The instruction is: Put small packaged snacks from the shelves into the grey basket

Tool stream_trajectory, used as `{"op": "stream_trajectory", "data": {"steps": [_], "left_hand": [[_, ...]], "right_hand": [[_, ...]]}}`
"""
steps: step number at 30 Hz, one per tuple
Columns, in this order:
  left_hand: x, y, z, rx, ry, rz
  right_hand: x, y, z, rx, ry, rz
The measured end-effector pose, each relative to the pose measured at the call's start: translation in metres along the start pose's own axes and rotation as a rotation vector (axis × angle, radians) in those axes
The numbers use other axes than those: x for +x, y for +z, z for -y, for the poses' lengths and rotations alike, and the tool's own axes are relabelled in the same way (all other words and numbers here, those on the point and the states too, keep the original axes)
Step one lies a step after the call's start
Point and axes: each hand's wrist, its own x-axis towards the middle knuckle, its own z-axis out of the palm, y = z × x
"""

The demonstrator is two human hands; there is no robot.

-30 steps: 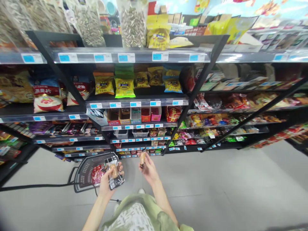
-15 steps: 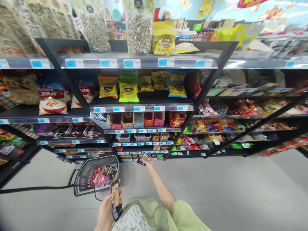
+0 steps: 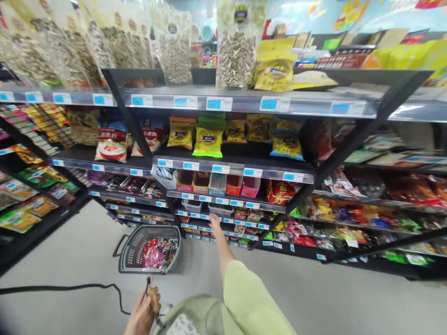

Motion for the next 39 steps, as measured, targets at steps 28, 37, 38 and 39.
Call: {"op": "stream_trajectory", "data": {"steps": [28, 37, 38, 39], "left_hand": [[0.037, 0.086, 0.012, 0.223, 0.211, 0.182], [0.022, 0.089, 0.007, -0.063, -0.014, 0.449], [0.021, 0.089, 0.007, -0.073, -0.001, 0.457], [0.020, 0.089, 0.006, -0.068, 0.024, 0.445]], "right_hand": [[-0.217, -0.015, -0.066, -0.170, -0.135, 0.314], [-0.213, -0.033, -0.060, -0.764, -1.110, 0.318], [-0.213, -0.034, -0.060, -0.812, -1.143, 0.339], [-0.212, -0.035, -0.059, -0.848, -1.149, 0.354]]}}
